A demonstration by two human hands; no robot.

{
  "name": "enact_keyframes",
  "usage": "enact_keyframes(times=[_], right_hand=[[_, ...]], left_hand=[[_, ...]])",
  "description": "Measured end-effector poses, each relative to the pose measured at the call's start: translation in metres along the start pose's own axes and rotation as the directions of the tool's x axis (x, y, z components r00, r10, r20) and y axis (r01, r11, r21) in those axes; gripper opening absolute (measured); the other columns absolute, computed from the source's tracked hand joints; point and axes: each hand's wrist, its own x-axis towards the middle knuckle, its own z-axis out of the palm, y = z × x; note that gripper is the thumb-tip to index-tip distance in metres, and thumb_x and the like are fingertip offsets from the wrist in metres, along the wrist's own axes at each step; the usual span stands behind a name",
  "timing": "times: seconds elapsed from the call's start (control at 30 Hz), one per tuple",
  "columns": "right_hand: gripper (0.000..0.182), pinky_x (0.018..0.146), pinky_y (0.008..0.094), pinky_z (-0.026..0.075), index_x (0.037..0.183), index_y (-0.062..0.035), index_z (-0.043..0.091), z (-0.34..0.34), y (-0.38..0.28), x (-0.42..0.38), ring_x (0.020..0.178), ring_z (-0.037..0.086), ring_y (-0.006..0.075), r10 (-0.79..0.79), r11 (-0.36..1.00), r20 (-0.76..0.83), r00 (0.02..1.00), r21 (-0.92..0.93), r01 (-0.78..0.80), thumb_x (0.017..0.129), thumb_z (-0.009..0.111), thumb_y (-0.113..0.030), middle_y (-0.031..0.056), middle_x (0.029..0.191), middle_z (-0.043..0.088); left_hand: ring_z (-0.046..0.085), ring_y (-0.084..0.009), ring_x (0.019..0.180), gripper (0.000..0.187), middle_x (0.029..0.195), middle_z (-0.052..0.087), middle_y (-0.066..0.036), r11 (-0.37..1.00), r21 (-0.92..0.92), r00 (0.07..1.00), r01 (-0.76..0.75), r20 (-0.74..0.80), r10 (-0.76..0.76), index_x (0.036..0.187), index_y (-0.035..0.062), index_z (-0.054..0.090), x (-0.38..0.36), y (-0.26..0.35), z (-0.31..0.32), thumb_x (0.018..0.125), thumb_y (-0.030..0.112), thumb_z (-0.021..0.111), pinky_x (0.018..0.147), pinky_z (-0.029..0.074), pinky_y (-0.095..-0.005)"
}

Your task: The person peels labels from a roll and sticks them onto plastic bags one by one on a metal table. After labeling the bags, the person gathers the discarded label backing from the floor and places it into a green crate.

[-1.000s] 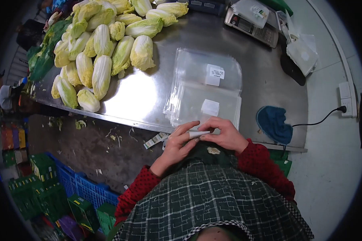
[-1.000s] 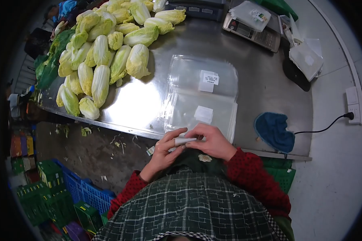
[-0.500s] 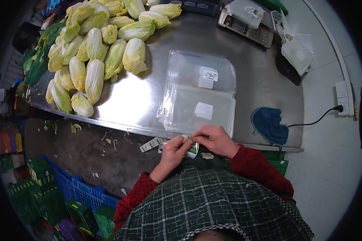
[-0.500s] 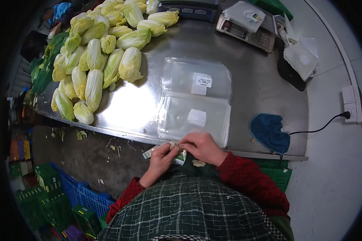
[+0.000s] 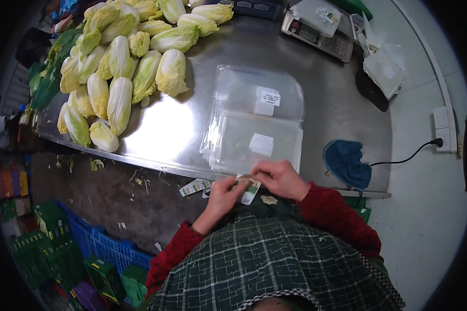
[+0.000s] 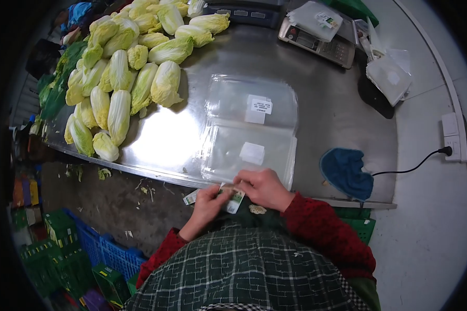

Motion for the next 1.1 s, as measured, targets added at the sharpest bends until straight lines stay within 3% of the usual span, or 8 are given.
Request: enact_keyframes(times=[0.13,0.43,0.6,0.67,0.8,0.9,0.93,1.1], right_hand=[[0.015,0.066,0.0251,0.048,0.096,-0.0048,0.064,-0.073,-0.002,0.056,0.074,0.058,0.0068,0.117,0.984,-0.187,0.975,0.155,-0.088,0.081,0.066,-0.005,0.0010,0.078,0.063],[0.060,0.072,0.0456,0.046,0.103,-0.0089,0.055,-0.016,0.082,0.090,0.094,0.054,0.0344,-0.034,0.775,-0.263,0.964,-0.617,-0.141,0.057,0.084,-0.035,0.0120,0.094,0.050],[0.039,0.072,0.0425,0.046,0.093,-0.0098,0.061,0.002,0.094,0.047,0.090,0.054,0.0320,-0.149,0.778,0.061,0.987,-0.609,0.155,0.065,0.080,-0.030,0.0102,0.091,0.054],[0.024,0.070,0.0412,0.046,0.082,-0.0086,0.063,0.004,0.109,0.055,0.085,0.057,0.0300,-0.110,0.910,-0.063,0.992,-0.407,0.075,0.072,0.075,-0.027,0.0102,0.084,0.058],[0.012,0.072,0.0397,0.048,0.079,-0.0079,0.064,-0.018,0.105,0.072,0.079,0.059,0.0301,0.049,0.955,0.090,0.995,-0.296,-0.020,0.082,0.063,-0.019,0.0107,0.078,0.061],[0.011,0.065,0.0293,0.047,0.080,-0.0029,0.064,-0.092,0.095,0.135,0.071,0.058,0.0122,0.048,0.996,-0.394,0.918,0.090,-0.014,0.085,0.060,-0.011,0.0060,0.073,0.063],[0.011,0.065,0.0293,0.047,0.080,-0.0029,0.064,-0.103,0.068,0.128,0.071,0.058,0.0122,0.052,0.995,-0.396,0.917,0.094,-0.016,0.085,0.060,-0.011,0.0060,0.073,0.063],[0.006,0.061,0.0231,0.046,0.088,-0.0005,0.063,-0.034,0.064,0.068,0.067,0.053,0.0052,0.094,0.986,-0.065,0.993,-0.130,-0.102,0.086,0.064,-0.006,-0.0008,0.075,0.059]], left_hand=[[0.055,-0.0033,0.070,0.021,0.076,0.067,-0.002,0.971,-0.227,0.995,0.074,0.076,-0.058,0.096,-0.0032,0.067,-0.024,-0.003,0.001,0.089,0.017,0.065,0.063,0.047,-0.0236],[0.054,-0.0114,0.073,0.016,0.079,0.058,-0.006,0.983,-0.114,0.989,-0.146,-0.025,0.145,0.099,-0.0020,0.064,-0.019,-0.015,-0.006,0.087,0.009,0.063,0.066,0.044,-0.0256],[0.056,-0.0156,0.071,0.013,0.079,0.057,-0.008,0.991,-0.131,0.987,0.000,0.159,0.021,0.093,0.0010,0.064,-0.009,-0.012,-0.004,0.084,0.011,0.066,0.065,0.045,-0.0281],[0.058,-0.0310,0.079,0.017,0.082,0.057,-0.015,0.944,0.090,0.923,-0.317,0.258,0.285,0.088,0.0006,0.061,0.007,0.008,0.006,0.084,0.017,0.066,0.070,0.046,-0.0373],[0.058,-0.0325,0.091,0.016,0.092,0.061,-0.016,0.914,0.143,0.925,-0.380,0.075,0.373,0.089,-0.0007,0.063,0.053,-0.015,0.022,0.084,0.014,0.064,0.076,0.045,-0.0384],[0.057,-0.0173,0.072,0.015,0.077,0.062,-0.010,0.991,-0.059,0.992,-0.122,-0.032,0.121,0.089,0.0001,0.065,0.066,-0.035,0.029,0.086,0.015,0.064,0.064,0.045,-0.0327],[0.054,-0.0109,0.065,0.016,0.069,0.062,-0.006,0.978,-0.186,0.994,0.097,-0.032,-0.105,0.089,0.0001,0.065,0.063,-0.038,0.029,0.087,0.016,0.064,0.059,0.044,-0.0299],[0.052,-0.0064,0.068,0.013,0.074,0.061,-0.002,0.929,-0.366,0.997,0.063,-0.022,-0.076,0.093,0.0005,0.067,0.065,-0.032,0.025,0.086,0.011,0.065,0.061,0.043,-0.0252]])
